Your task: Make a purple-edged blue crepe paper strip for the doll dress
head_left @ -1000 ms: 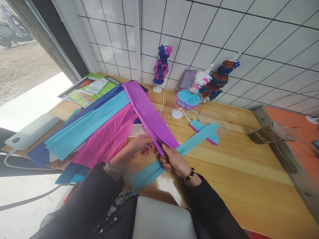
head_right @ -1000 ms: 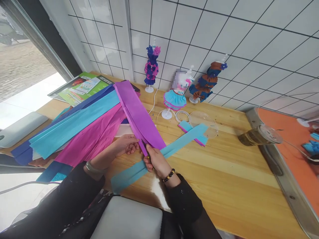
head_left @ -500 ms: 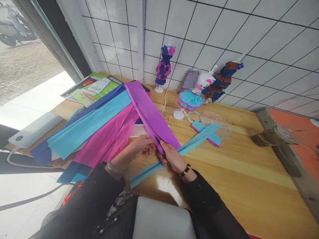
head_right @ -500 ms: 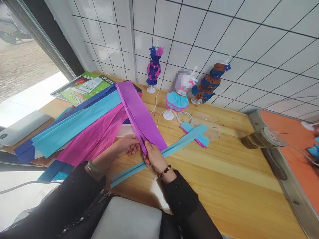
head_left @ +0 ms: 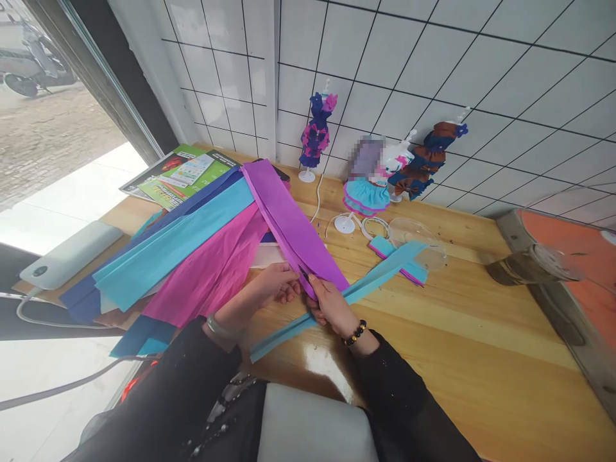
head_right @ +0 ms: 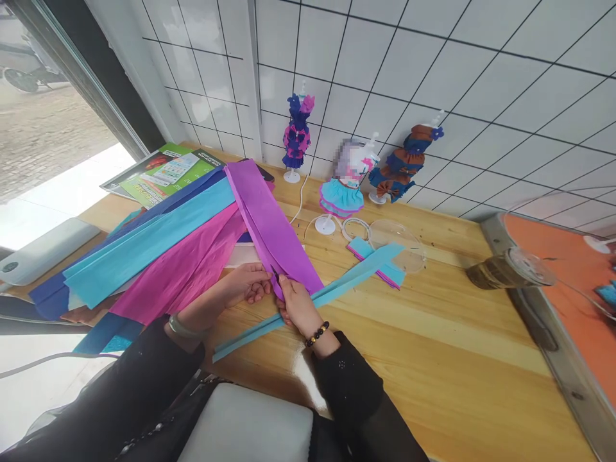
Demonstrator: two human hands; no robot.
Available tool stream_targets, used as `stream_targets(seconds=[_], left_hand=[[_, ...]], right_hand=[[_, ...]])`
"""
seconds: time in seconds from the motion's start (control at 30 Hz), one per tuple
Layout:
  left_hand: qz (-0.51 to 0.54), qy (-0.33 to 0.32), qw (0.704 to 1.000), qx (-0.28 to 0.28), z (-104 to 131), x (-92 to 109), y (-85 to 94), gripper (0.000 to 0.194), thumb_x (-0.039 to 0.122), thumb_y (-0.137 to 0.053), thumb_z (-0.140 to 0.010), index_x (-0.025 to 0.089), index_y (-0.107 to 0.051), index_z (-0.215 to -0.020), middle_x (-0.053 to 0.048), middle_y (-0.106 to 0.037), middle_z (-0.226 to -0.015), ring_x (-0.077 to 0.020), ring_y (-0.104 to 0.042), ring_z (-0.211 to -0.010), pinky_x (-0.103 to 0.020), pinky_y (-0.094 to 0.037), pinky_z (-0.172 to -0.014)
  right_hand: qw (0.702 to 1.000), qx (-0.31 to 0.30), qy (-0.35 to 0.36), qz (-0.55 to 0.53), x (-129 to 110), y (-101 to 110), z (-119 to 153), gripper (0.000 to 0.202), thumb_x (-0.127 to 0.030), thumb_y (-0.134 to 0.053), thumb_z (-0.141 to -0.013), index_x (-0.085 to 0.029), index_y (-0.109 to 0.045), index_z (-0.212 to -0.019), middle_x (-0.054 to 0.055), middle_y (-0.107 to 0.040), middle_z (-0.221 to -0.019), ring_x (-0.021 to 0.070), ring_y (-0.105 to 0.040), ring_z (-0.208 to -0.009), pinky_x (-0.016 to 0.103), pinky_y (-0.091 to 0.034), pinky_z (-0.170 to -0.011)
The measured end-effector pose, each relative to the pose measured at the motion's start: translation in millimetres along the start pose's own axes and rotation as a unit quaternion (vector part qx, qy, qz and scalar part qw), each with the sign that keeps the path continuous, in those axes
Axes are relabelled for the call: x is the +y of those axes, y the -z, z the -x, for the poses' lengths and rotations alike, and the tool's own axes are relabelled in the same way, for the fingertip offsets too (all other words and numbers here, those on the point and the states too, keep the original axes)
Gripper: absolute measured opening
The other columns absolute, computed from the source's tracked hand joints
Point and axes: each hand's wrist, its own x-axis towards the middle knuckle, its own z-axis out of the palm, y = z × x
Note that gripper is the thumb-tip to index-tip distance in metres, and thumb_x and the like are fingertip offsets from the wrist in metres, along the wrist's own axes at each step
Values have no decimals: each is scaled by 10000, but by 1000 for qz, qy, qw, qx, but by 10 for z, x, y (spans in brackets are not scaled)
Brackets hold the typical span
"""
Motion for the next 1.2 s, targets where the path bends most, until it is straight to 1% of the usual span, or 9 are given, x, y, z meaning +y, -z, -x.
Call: stream_targets(seconds=[0.23, 0.37, 0.47, 0.63, 0.8, 0.97, 1.2], left_hand=[[9, -11, 1000, -4, 16, 9, -8, 161, 294, -539, -745, 149, -479, -712, 10, -566, -557, -54, -470, -360, -157, -289, -325], [9, -7, 1000, -5, 7, 0, -1, 161, 297, -543, -739, 153, -479, -708, 12, -566, -549, -58, -470, -355, -161, -278, -320], [5, 1, 1000, -5, 2, 5, 19, 183, 321, -552, -734, 152, -481, -716, 9, -576, -568, -61, -482, -366, -159, -278, -318], [-4, 1, 1000, 24, -3, 59, 91, 262, 399, -566, -732, 154, -472, -725, 1, -594, -587, -60, -479, -361, -161, -283, -319], [5, -7, 998, 62, -7, 121, 133, 203, 337, -564, -749, 175, -451, -703, 1, -599, -576, -69, -483, -367, -166, -286, -323], [-4, -1, 998, 65, -20, 134, 127, 165, 280, -553, -759, 167, -457, -688, 10, -579, -546, -64, -469, -354, -162, -276, -324], [-1, 3, 998, 65, -1, 158, 103, 144, 255, -539, -769, 155, -474, -687, 9, -573, -536, -61, -465, -350, -160, -273, -324]], right_hand=[[1000, 5, -12, 15, -12, -15, -7, 379, -559, -358, -802, -200, -422, -701, -125, -230, -414, 23, -199, -251, 146, -199, -233], [1000, 11, -9, 18, -7, -23, -18, 358, -538, -357, -804, -204, -412, -687, -123, -234, -413, 27, -198, -250, 152, -200, -229], [999, 17, -21, 19, -18, -31, -10, 346, -527, -357, -804, -209, -386, -673, -123, -231, -413, 26, -194, -251, 149, -194, -229], [999, 31, -31, 19, -23, -42, 1, 328, -518, -375, -798, -217, -344, -669, -124, -252, -418, 26, -207, -247, 145, -197, -231], [999, 25, -34, 10, -15, -49, -2, 329, -521, -385, -799, -216, -353, -679, -123, -269, -417, 23, -206, -251, 139, -208, -232], [999, 27, -35, -3, -18, -60, 2, 343, -530, -391, -794, -215, -348, -667, -121, -273, -412, 25, -211, -253, 140, -202, -232], [999, 1, -36, -34, -26, -56, 15, 383, -554, -369, -796, -185, -450, -733, -104, -325, -426, 27, -238, -262, 149, -218, -239]])
